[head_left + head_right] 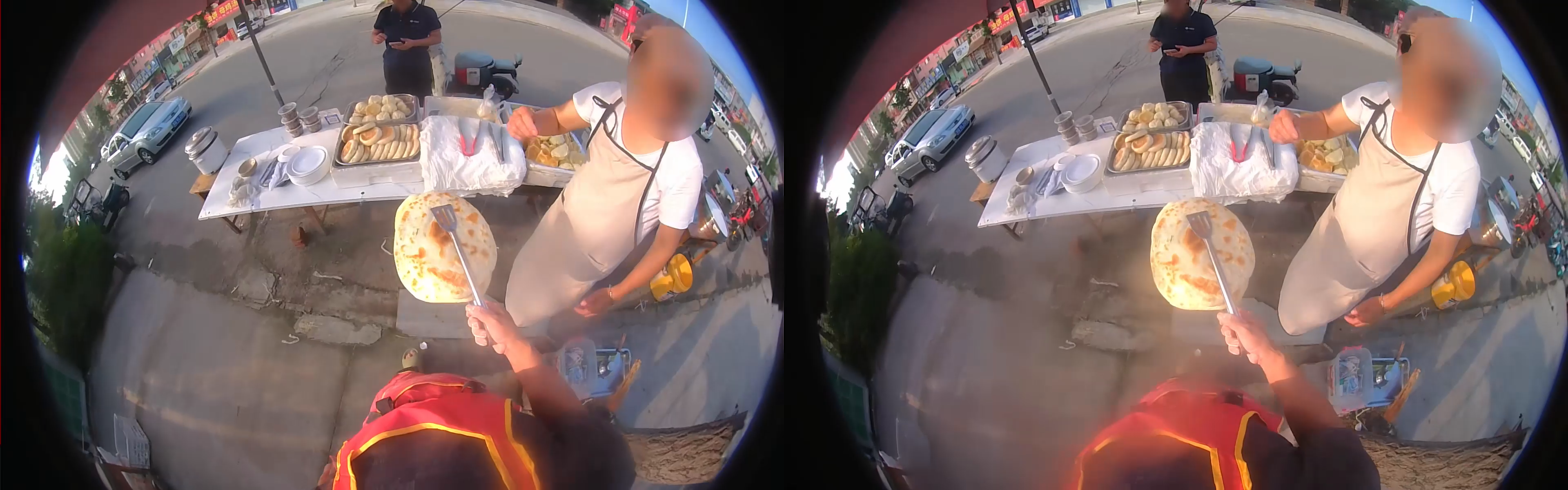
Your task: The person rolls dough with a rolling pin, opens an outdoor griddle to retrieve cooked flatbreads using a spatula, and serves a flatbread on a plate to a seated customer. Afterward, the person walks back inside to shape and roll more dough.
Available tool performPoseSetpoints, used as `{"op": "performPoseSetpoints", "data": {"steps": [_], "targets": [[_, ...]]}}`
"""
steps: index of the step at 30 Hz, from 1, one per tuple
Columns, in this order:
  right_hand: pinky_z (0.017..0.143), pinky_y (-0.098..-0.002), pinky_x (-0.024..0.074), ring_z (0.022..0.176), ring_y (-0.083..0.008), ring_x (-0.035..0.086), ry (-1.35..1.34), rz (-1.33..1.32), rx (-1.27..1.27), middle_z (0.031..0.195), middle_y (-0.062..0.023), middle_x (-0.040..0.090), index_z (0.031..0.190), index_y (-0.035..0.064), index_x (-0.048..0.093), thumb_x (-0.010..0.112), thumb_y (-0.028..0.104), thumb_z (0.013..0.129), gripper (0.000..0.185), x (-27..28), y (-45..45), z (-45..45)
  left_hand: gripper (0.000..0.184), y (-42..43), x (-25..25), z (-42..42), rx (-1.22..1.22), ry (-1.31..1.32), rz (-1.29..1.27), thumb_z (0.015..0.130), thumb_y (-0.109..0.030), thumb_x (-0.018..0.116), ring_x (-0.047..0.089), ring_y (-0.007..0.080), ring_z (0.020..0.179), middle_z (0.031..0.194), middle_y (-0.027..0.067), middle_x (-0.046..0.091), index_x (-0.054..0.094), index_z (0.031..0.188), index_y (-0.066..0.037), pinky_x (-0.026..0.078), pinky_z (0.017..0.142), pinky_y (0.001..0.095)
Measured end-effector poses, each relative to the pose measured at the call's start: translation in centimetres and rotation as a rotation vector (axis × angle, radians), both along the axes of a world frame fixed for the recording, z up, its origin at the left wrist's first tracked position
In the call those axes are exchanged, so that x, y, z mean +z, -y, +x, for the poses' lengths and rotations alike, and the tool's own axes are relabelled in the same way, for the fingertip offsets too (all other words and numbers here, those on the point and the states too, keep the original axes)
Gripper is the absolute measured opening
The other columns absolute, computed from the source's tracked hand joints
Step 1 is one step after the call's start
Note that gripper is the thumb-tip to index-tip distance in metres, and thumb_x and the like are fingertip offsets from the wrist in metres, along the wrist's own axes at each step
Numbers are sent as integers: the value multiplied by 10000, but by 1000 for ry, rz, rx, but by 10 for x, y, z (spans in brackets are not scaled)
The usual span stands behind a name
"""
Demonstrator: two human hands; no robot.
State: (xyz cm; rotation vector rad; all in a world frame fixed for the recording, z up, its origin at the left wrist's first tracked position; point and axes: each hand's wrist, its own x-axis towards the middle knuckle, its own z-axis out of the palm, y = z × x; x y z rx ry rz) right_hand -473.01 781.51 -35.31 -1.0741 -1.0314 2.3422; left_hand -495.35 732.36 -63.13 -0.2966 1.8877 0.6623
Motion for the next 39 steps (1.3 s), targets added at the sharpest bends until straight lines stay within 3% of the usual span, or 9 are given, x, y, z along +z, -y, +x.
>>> {"op": "performPoseSetpoints", "data": {"steps": [3,5,7,10,13,25,32,37,39], "targets": [[383,-209,302,457,-49,385,-26,45,-20,624,32,436,860,88,506,585,220,899,159,-18,-69,-42,190,-62,-40,-67,-67,-60,39,892,-229,527,593,184,707,814,47,621,612,915,-60,470,597,304],[375,-220,286,444,-47,363,-2,98,-74,615,35,431,830,101,492,588,209,890,156,-6,-116,-70,177,-112,-55,-139,-1025,-552,109,887,-224,524,611,206,719,829,61,634,610,898,-70,481,606,315],[377,-222,279,445,-46,357,-2,108,-115,619,34,440,808,106,488,592,209,888,166,-8,-175,-94,164,-199,-47,-201,-1254,-970,205,882,-220,521,629,228,730,844,76,646,608,881,-80,492,615,325],[381,-223,284,444,-53,375,-20,140,-146,618,29,451,793,102,495,613,222,882,190,-13,-278,-128,285,-371,42,-223,-11,-314,662,929,-291,546,557,126,715,847,13,591,596,1044,-35,454,620,277],[382,-227,287,444,-63,385,-55,203,-189,612,25,455,764,100,504,613,228,876,202,-24,-396,-170,350,-480,90,-237,-23,-430,783,926,-322,566,551,95,753,866,3,602,589,1114,-28,444,639,251],[400,-257,318,448,-99,408,78,172,-338,594,7,467,762,92,515,632,289,847,244,-104,-778,-313,257,-598,-43,-304,223,-55,536,902,-278,584,602,136,752,889,43,631,600,1010,-46,463,604,260],[410,-186,398,490,-84,469,299,-211,-315,722,-75,543,843,-12,512,659,256,836,306,-115,-832,-304,243,-585,-99,-320,-68,-354,690,895,-270,571,605,135,723,850,45,630,597,998,-52,461,578,254],[416,-199,435,504,-81,491,466,-321,-79,820,-105,593,925,-11,547,678,239,826,299,-64,-833,-243,201,-684,17,-321,354,-42,487,900,-262,540,590,126,687,792,25,608,592,928,-70,445,561,239],[387,-181,384,519,-73,488,529,-151,-66,785,-87,570,964,21,535,651,294,836,324,-38,-809,-234,198,-680,-30,-343,290,-57,362,904,-266,533,582,121,672,776,23,604,588,911,-76,434,547,237]]}}
